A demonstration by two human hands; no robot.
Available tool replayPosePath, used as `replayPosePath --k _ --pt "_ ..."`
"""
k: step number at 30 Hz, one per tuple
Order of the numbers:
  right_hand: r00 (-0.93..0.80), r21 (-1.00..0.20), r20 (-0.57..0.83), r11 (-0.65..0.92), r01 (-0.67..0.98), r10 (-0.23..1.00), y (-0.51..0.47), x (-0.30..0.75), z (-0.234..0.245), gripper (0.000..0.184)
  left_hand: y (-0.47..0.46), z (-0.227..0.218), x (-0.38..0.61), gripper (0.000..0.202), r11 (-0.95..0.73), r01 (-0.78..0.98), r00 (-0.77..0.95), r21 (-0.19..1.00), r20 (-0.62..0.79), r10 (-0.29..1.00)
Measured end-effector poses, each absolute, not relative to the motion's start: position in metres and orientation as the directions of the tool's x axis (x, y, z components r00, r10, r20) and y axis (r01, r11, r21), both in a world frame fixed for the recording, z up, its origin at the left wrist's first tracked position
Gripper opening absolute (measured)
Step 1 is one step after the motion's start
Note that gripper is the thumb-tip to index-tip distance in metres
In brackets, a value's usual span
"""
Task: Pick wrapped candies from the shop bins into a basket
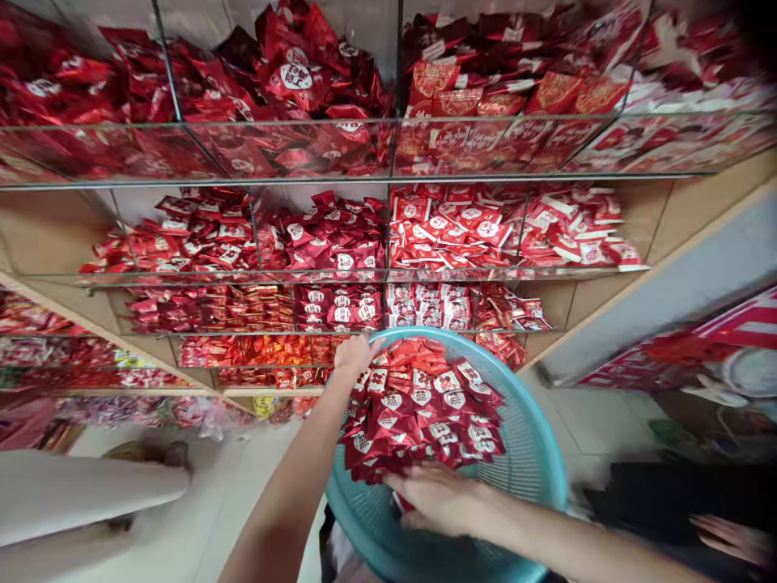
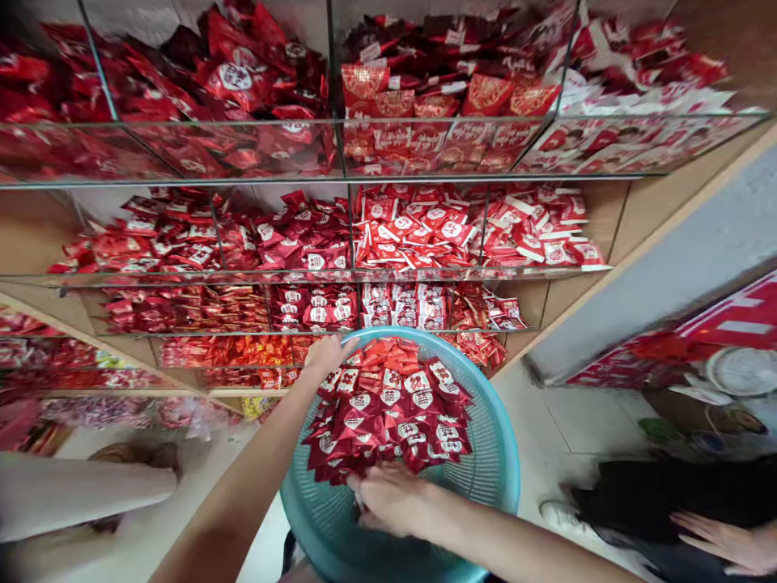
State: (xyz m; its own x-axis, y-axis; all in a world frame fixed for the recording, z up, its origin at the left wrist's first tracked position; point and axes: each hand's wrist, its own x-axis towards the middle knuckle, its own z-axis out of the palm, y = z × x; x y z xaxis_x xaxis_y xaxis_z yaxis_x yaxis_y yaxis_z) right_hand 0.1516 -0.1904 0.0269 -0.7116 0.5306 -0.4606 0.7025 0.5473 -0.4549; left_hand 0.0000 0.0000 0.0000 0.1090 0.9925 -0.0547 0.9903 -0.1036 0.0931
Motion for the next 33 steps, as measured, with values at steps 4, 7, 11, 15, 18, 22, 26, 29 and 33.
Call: replayPosePath --k 4,7,11,15,18,22,26,29,33 --pt "-0.682 -0.514 -0.533 0.448 0.731 0.501 -0.189 0.172 0.038 0.046 -0.001 0.004 0.001 0.080 -0.090 0.990 0.099 0.105 -0.083 0.992" --pt "-0.670 -0.520 -0.539 0.423 0.742 0.511 -0.189 0.180 0.040 0.044 -0.002 0.006 0.002 0.079 -0.082 0.990 0.094 0.118 -0.095 0.991" --pt "-0.689 -0.494 -0.477 0.482 0.723 0.546 -0.193 0.176 0.036 0.040 -0.003 0.009 0.003 0.080 -0.075 0.991 0.089 0.113 -0.117 0.989" --pt "-0.720 -0.496 -0.401 0.526 0.690 0.566 -0.196 0.164 0.030 0.046 -0.003 0.010 0.002 0.080 -0.068 0.992 0.082 0.107 -0.130 0.988" --pt "-0.716 -0.485 -0.384 0.532 0.694 0.583 -0.196 0.158 0.031 0.047 -0.003 0.009 0.001 0.080 -0.069 0.991 0.083 0.114 -0.124 0.989" --pt "-0.695 -0.486 -0.366 0.510 0.710 0.619 -0.193 0.162 0.040 0.037 -0.003 0.009 0.001 0.080 -0.078 0.990 0.090 0.114 -0.108 0.990" --pt "-0.664 -0.474 -0.323 0.492 0.730 0.674 -0.191 0.177 0.049 0.029 -0.004 0.010 0.002 0.081 -0.081 0.990 0.093 0.118 -0.103 0.990" --pt "-0.637 -0.467 -0.284 0.477 0.744 0.716 -0.185 0.191 0.059 0.030 -0.005 0.011 0.001 0.080 -0.071 0.988 0.087 0.134 -0.120 0.989" --pt "-0.580 -0.497 -0.116 0.458 0.737 0.806 -0.162 0.208 0.088 0.032 -0.006 0.012 0.000 0.077 -0.071 0.986 0.088 0.148 -0.113 0.990"
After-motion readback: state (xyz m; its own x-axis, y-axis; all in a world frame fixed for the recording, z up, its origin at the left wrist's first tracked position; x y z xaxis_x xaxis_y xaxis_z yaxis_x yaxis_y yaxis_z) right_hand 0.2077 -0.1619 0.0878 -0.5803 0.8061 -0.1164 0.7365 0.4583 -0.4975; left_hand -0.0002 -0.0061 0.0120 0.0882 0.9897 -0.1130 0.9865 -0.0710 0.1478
